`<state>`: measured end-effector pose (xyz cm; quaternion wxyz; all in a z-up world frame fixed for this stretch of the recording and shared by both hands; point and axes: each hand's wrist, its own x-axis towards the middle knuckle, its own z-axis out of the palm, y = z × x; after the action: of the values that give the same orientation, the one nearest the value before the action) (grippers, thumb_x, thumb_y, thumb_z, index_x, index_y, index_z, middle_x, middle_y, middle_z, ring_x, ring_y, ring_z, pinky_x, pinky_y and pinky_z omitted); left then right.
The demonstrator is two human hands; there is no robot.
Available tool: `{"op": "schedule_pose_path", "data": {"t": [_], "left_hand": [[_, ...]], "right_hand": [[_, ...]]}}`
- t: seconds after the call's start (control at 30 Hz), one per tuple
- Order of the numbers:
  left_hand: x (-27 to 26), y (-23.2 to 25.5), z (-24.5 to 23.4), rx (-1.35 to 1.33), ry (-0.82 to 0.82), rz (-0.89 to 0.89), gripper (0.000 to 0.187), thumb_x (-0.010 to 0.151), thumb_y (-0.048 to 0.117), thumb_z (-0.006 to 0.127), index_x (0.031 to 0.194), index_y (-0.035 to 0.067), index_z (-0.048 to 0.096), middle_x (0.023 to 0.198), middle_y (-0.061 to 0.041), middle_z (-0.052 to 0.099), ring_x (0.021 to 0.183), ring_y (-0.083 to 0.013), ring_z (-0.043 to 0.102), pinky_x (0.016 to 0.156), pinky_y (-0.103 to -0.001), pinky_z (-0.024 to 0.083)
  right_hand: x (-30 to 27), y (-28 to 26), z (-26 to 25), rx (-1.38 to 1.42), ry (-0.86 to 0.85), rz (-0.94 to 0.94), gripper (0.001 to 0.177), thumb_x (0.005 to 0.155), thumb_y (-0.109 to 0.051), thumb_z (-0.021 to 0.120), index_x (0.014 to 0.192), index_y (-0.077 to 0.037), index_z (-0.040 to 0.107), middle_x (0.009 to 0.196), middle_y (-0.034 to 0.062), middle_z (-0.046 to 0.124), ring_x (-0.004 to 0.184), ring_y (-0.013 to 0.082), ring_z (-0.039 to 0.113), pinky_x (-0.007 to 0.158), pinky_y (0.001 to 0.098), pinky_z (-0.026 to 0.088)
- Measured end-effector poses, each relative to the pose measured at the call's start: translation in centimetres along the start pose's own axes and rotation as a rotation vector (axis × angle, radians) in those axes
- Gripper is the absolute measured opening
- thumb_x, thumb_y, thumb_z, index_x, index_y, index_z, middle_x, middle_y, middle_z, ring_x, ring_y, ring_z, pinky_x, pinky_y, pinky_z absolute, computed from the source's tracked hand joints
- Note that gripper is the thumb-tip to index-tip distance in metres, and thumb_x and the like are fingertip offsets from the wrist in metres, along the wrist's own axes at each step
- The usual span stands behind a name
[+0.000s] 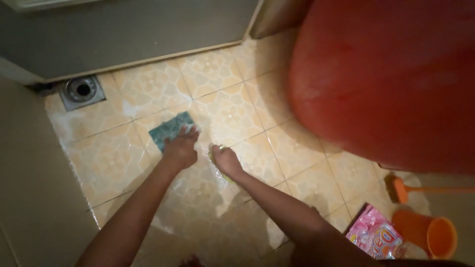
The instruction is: Scrubbing a tiled bathroom floor with a sponge and detergent.
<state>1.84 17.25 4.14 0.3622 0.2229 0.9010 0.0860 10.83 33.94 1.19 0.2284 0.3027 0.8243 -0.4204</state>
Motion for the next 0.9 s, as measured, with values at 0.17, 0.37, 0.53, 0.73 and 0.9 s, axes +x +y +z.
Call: {"op": "schedule_pose_path", "data": {"t": [0.17, 0.37, 0.53, 0.73, 0.9], "left_hand": [[1.9, -0.3, -2.9, -0.013, 0.035, -0.035, 0.08, 0.086, 0.019, 0.066, 0.158, 0.023, 0.032, 0.173, 0.006, 0.014, 0.159, -0.0221, 0.012, 0.119, -0.07, 0.023], [7.3, -2.6, -7.5, -0.107, 0.085, -0.087, 0.084, 0.084, 0.019, 0.067, 0.159, 0.025, 0.03, 0.172, 0.006, 0.012, 0.158, -0.0234, 0.01, 0.12, -0.072, 0.014], [11.3, -4.1, -9.5, -0.163, 0.055, -0.112, 0.088, 0.085, 0.02, 0.066, 0.164, 0.024, 0.026, 0.171, -0.007, 0.009, 0.156, -0.0274, 0.013, 0.12, -0.073, 0.01], [9.1, -2.0, -8.6, -0.061, 0.053, -0.059, 0.084, 0.085, 0.028, 0.066, 0.16, 0.021, 0.028, 0.173, 0.001, 0.012, 0.161, -0.0266, 0.006, 0.119, -0.073, 0.017], [7.4, -1.4, -6.2, -0.058, 0.05, -0.067, 0.094, 0.079, 0.024, 0.069, 0.161, 0.024, 0.023, 0.173, 0.003, 0.008, 0.16, -0.0239, 0.003, 0.12, -0.071, 0.016]], "right_hand": [[6.4, -3.8, 1.3, -0.089, 0.04, -0.101, 0.068, 0.096, -0.057, 0.046, 0.096, 0.005, 0.072, 0.097, 0.0357, 0.069, 0.097, 0.0482, 0.067, 0.09, 0.0522, 0.052], [13.0, -12.8, 0.2, -0.082, -0.045, -0.108, 0.071, 0.096, -0.06, 0.038, 0.106, 0.001, 0.074, 0.107, 0.0328, 0.07, 0.106, 0.0463, 0.066, 0.098, 0.0512, 0.048], [15.1, -15.4, -1.3, -0.059, -0.07, -0.019, 0.078, 0.094, -0.064, 0.041, 0.11, 0.004, 0.076, 0.113, 0.0319, 0.072, 0.111, 0.0445, 0.069, 0.101, 0.0491, 0.05], [12.6, -4.6, 0.0, -0.117, -0.081, -0.309, 0.073, 0.1, -0.059, 0.044, 0.114, 0.01, 0.066, 0.113, 0.0386, 0.062, 0.112, 0.0508, 0.061, 0.098, 0.0524, 0.047], [1.4, 2.4, -3.1, -0.102, -0.144, -0.021, 0.065, 0.1, -0.052, 0.047, 0.099, 0.008, 0.069, 0.101, 0.0346, 0.071, 0.103, 0.0454, 0.071, 0.095, 0.0488, 0.053]]}}
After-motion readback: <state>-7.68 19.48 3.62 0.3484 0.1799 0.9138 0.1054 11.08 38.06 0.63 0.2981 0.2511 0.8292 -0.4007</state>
